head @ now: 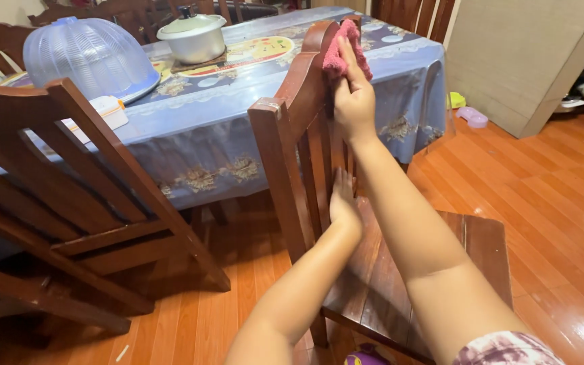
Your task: The person wipes a wooden chair with a pink cloth, cleaning the backrest, seat, and legs. The person moves the chair to access different sides and continues wiping until the entire surface is covered.
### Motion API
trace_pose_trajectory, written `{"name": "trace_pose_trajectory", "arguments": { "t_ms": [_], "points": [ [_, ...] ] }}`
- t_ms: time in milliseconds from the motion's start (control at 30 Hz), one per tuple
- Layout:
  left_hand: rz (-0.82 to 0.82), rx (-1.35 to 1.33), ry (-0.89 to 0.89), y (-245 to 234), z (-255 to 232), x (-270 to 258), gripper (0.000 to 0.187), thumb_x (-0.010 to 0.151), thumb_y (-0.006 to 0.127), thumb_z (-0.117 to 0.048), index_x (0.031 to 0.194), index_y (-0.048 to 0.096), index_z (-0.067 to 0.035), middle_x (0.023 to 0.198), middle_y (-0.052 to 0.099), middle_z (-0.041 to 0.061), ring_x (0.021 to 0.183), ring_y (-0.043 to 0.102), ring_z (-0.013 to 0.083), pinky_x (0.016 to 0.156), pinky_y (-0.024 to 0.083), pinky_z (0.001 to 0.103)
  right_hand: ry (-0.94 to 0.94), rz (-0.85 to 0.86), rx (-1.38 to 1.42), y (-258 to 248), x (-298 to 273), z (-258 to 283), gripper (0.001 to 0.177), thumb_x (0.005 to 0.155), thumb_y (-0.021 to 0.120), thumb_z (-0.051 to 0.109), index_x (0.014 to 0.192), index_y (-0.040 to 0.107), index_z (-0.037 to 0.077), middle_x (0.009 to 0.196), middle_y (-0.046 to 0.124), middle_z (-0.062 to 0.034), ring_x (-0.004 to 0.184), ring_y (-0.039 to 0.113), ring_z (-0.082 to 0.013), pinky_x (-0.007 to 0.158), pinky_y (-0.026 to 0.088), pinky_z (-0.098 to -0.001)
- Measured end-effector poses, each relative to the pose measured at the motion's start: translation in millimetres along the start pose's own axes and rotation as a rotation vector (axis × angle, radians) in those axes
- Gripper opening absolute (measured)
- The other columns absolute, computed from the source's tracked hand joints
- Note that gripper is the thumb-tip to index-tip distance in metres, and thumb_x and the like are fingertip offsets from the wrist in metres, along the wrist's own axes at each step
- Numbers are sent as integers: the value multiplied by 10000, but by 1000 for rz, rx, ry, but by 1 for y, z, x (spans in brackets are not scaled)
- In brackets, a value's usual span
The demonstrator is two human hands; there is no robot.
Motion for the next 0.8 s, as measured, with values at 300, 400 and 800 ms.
{"name": "trace_pose_trajectory", "arguments": {
  "t_ms": [300,400,800],
  "points": [
    [72,165,-25,25,-27,7,728,1082,309,-491,1659,170,-68,1727,84,71,1585,21,330,1169,-181,634,550,-20,0,-45,-190,-122,518,886,463,-112,1323,700,33,1186,768,-119,974,718,-164,841,569,-269],
    [-45,9,-70,17,-26,18,640,1090,299,-422,1640,131,-141,1718,38,119,1576,9,388,1150,-171,638,580,-243,355,-48,-132,-106,512,1002,385,-124,1368,715,12,826,662,-148,514,524,-193,418,418,-339],
    [-55,74,-184,15,-17,42,714,1058,351,-434,1618,201,-16,1701,84,119,1555,-35,411,1134,-186,642,529,-94,-310,-57,-207,-170,393,914,630,44,1287,731,119,1076,766,-141,963,744,-144,861,547,-272]
  ]
}}
Point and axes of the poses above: each hand's wrist, its own x-axis towards the middle knuckle, its own y-axis out of the palm, z = x × y, the point moved 6 cm from there along x, towards the middle knuckle
